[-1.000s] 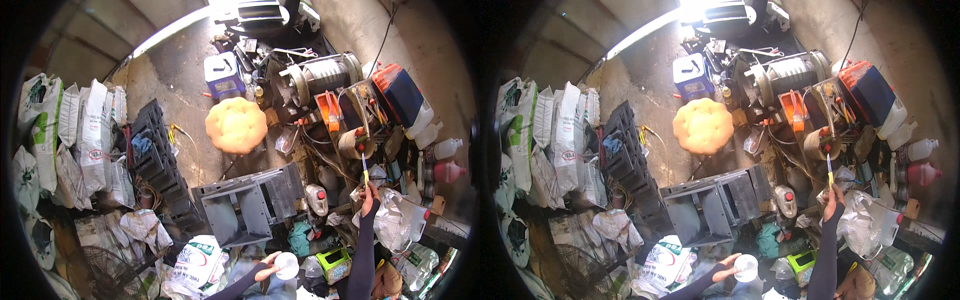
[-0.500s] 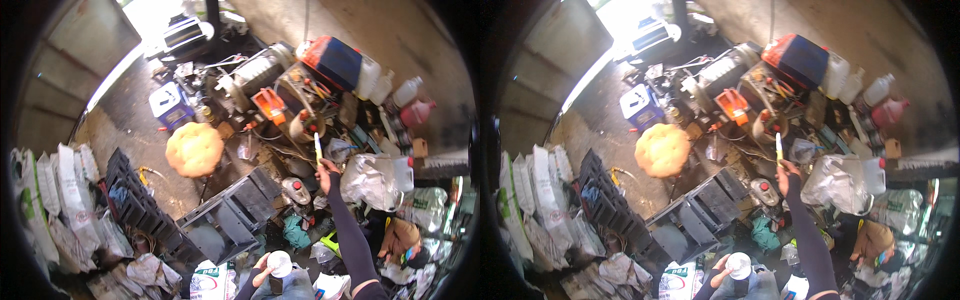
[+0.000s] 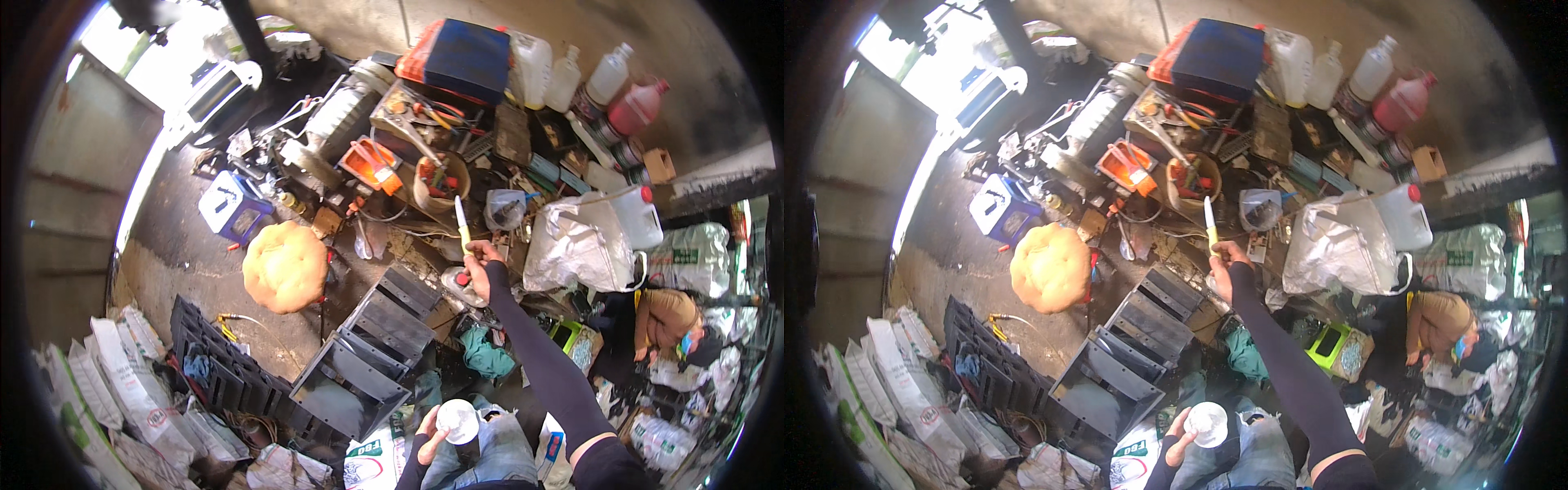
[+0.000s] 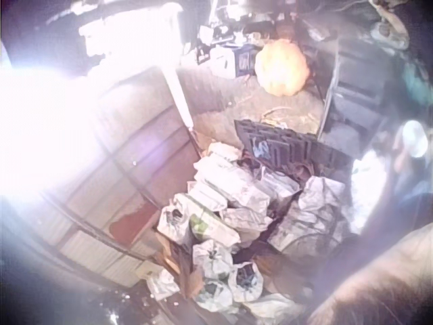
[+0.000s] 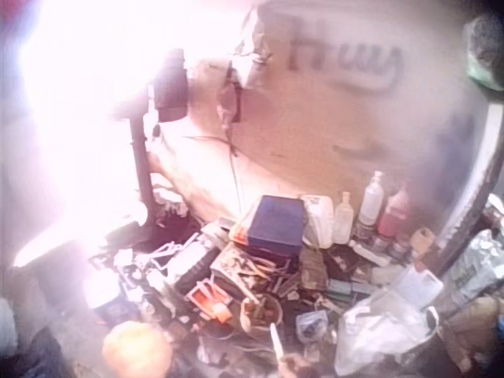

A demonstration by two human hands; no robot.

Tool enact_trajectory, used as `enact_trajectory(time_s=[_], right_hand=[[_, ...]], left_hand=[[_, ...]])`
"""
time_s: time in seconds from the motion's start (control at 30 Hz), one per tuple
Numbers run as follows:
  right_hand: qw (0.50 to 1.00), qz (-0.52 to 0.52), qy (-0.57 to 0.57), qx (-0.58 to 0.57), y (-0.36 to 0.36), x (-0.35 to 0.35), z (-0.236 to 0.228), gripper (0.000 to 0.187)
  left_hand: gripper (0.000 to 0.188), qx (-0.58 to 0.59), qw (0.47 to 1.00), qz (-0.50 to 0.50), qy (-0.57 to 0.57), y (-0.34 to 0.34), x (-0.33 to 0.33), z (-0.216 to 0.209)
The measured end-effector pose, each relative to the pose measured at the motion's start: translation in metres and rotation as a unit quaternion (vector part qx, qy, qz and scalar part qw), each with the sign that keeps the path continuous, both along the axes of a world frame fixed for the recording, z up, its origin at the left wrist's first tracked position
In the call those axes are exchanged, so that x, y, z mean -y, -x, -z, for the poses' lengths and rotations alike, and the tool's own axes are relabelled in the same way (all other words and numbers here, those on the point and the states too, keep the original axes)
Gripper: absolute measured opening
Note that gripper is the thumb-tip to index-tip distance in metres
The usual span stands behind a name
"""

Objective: The person sits on the floor in a cluttered workshop and uses a small green-handled tool to scrape and mix a white substance inside a small white container. They repeatedly scrape the sides and bottom, then set the container down and handle a blue plastic funnel and a white bag before returning to the container.

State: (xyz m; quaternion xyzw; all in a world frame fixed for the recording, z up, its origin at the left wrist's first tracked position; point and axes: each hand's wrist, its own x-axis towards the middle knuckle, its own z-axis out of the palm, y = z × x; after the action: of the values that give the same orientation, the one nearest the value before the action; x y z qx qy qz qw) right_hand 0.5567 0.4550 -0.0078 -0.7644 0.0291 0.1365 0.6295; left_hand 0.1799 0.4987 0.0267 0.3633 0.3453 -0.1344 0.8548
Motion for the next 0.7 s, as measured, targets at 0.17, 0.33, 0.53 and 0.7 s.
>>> enact_trajectory(time_s=[0.17,0.33,0.53,0.7], right_hand=[[0.994,0.004,-0.021,-0.11,0.037,0.018,0.02,0.017],[0.992,-0.039,0.089,-0.077,0.1,0.061,0.034,0.015],[0.961,-0.043,0.267,-0.064,0.178,0.139,0.039,0.02],[0.932,-0.04,0.354,-0.07,0.233,0.206,0.046,0.028]], left_hand=[[0.071,0.003,0.999,0.045,0.011,0.008,-0.007,0.011],[0.07,-0.021,0.997,0.065,0.03,0.006,-0.012,0.012],[0.07,-0.006,0.991,0.134,-0.021,-0.017,-0.016,0.01],[0.071,-0.002,0.988,0.152,-0.002,-0.032,-0.01,0.006]])
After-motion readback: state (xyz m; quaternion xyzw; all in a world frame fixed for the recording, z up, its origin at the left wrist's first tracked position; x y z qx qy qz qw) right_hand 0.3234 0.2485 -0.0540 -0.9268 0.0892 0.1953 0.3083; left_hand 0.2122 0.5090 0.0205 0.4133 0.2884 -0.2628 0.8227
